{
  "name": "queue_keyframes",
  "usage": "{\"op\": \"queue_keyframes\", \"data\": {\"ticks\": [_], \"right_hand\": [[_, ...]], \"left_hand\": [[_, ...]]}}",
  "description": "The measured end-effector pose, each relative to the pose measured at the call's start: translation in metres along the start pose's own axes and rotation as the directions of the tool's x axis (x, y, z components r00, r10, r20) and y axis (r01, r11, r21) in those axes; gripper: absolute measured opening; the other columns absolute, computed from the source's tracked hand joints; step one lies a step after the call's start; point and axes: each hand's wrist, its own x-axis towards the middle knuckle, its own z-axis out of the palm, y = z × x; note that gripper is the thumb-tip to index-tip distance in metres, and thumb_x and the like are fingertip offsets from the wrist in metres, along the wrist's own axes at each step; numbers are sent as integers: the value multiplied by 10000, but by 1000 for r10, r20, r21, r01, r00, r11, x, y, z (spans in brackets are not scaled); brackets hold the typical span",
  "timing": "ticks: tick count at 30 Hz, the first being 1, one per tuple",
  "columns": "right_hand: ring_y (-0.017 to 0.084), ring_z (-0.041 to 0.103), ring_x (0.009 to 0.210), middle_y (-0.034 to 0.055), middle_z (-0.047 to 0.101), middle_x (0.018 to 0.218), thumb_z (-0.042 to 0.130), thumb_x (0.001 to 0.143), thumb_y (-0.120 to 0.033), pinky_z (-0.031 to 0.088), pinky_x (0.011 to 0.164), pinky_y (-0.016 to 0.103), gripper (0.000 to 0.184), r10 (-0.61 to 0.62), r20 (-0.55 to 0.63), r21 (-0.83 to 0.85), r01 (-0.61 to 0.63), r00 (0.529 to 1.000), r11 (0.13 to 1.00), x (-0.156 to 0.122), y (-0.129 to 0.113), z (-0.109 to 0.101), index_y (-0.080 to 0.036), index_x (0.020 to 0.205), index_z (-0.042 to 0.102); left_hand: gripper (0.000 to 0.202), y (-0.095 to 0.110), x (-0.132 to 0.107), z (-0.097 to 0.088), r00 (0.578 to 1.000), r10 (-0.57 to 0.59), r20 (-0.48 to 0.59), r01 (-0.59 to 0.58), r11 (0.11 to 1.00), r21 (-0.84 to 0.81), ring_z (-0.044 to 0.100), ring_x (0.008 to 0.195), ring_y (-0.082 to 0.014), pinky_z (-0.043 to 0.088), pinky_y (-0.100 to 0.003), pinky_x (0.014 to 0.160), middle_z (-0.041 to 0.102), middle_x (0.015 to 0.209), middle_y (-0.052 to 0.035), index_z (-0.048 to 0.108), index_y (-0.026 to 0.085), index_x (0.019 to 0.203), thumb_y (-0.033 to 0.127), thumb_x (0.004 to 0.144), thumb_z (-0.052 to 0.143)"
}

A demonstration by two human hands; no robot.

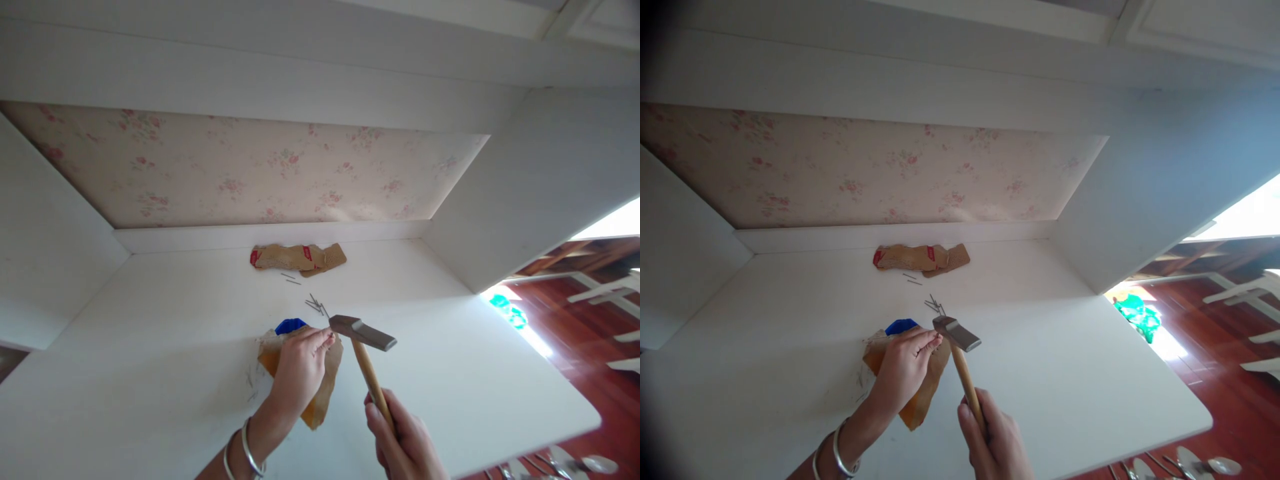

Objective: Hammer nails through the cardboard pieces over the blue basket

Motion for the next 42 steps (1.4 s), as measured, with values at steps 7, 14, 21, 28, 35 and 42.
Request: {"op": "queue_keyframes", "data": {"ticks": [7, 14, 21, 28, 35, 42], "right_hand": [[79, 278, 401, -117, 293, 490, 448, 881, -705, 185, 384, 219, 488, 32, -4, 55, -32, 999, 998, -2, -3, -1, -229, 801, 522], [74, 291, 401, -111, 313, 502, 453, 885, -693, 193, 369, 202, 481, 31, 19, 49, -31, 999, 998, -3, -1, 1, -227, 781, 509], [73, 288, 415, -109, 314, 507, 448, 901, -671, 203, 374, 197, 466, 1, 20, 34, -2, 1000, 999, -3, 1, 1, -226, 776, 507], [80, 304, 437, -104, 315, 517, 449, 899, -669, 223, 384, 193, 461, 8, 24, 20, -9, 1000, 1000, -3, 3, 1, -233, 755, 485], [65, 296, 426, -113, 304, 525, 457, 902, -667, 207, 388, 192, 469, 20, 44, 51, -22, 999, 998, -3, 7, 5, -219, 770, 490], [70, 295, 409, -111, 309, 505, 473, 878, -693, 202, 360, 183, 477, 59, 33, 78, -62, 998, 995, -3, 0, 0, -229, 769, 489]], "left_hand": [[211, 2, 0, 0, 1000, 14, -5, -14, 1000, -10, 710, 819, -189, 589, -303, 770, 758, 900, -54, 738, 196, 919, 106, 925, 548], [205, -2, -2, 1, 1000, 12, 12, -12, 999, 32, 694, 776, -181, 576, -296, 734, 736, 851, -56, 724, 174, 875, 132, 941, 534], [223, -2, -2, 2, 1000, 23, -15, -22, 999, 30, 690, 762, -166, 581, -279, 732, 706, 875, -47, 703, 190, 856, 206, 964, 509], [228, -2, -1, 2, 1000, 12, 21, -13, 998, 61, 677, 783, -159, 565, -273, 755, 680, 926, -29, 684, 206, 802, 185, 953, 514], [230, 0, -3, 0, 998, -36, 59, 31, 996, 85, 667, 835, -172, 547, -302, 804, 677, 940, -36, 693, 202, 801, 170, 949, 520], [134, 1, -1, -3, 993, -83, 83, 72, 989, 130, 678, 810, -182, 563, -311, 777, 672, 1023, -50, 699, 199, 878, 194, 911, 569]]}}
